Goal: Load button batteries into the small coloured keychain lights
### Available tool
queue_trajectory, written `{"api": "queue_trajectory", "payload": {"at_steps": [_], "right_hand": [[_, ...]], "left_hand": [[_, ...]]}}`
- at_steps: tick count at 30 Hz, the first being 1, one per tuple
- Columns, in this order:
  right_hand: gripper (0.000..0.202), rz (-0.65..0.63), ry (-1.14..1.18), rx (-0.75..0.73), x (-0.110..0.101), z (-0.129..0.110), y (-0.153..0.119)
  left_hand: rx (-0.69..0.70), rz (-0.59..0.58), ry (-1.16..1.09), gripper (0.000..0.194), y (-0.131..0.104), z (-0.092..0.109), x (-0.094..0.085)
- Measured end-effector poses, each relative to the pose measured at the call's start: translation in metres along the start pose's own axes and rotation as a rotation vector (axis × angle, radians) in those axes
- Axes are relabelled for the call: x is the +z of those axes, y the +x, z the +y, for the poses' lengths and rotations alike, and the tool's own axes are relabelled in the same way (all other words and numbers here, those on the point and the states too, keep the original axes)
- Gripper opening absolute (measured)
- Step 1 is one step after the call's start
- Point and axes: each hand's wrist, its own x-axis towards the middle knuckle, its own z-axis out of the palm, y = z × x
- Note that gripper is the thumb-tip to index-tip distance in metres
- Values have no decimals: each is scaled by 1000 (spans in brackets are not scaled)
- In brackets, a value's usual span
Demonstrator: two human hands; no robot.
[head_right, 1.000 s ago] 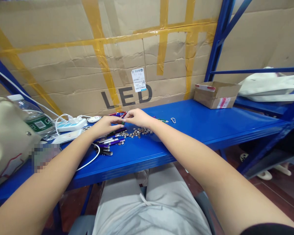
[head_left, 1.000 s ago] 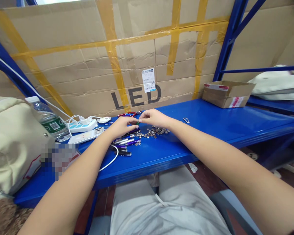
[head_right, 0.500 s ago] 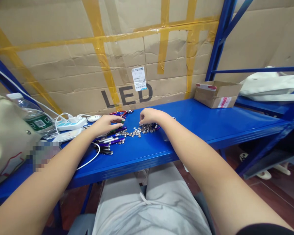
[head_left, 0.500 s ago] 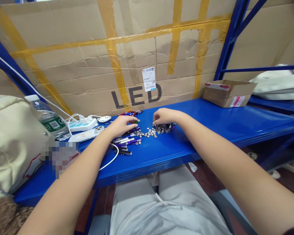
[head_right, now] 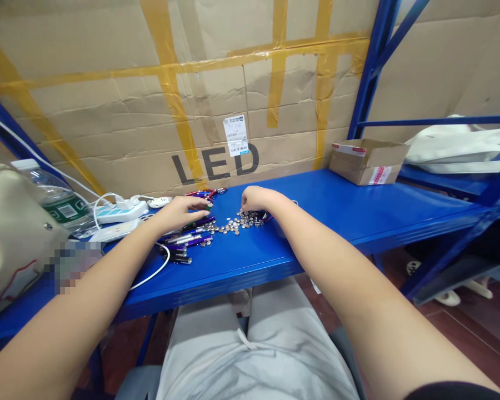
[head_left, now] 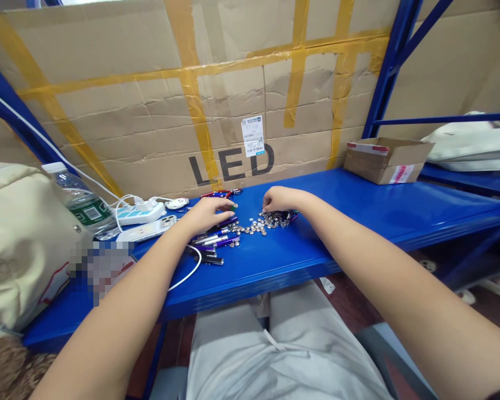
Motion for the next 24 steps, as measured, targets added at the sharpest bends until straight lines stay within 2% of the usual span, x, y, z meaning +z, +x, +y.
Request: {"api": "queue_trajectory", "payload": {"at_steps": [4, 7, 9, 11, 15, 19, 24], "right_hand": [[21, 9, 25, -1, 1, -4, -1], [15, 96, 89, -51, 2, -4, 0], [12, 192, 253, -125, 2, -5, 1], [11, 264, 521, -207, 3, -8, 3], [10, 298, 1016, -410, 10, -20, 8], [17, 259, 1200, -544, 22, -30, 14], [26, 234, 1333, -462, 34, -35, 20]], "left_hand": [[10, 4, 2, 31, 1, -2, 1], [12, 10, -4, 30, 1, -2, 1], [7, 12, -24, 30, 0, -1, 1], [-2, 14, -50, 31, 0, 2, 1], [-35, 30, -81, 33, -2, 7, 1], [-34, 66, -145, 38, -2, 9, 2], [-4, 82, -262, 38, -1, 13, 2]]}}
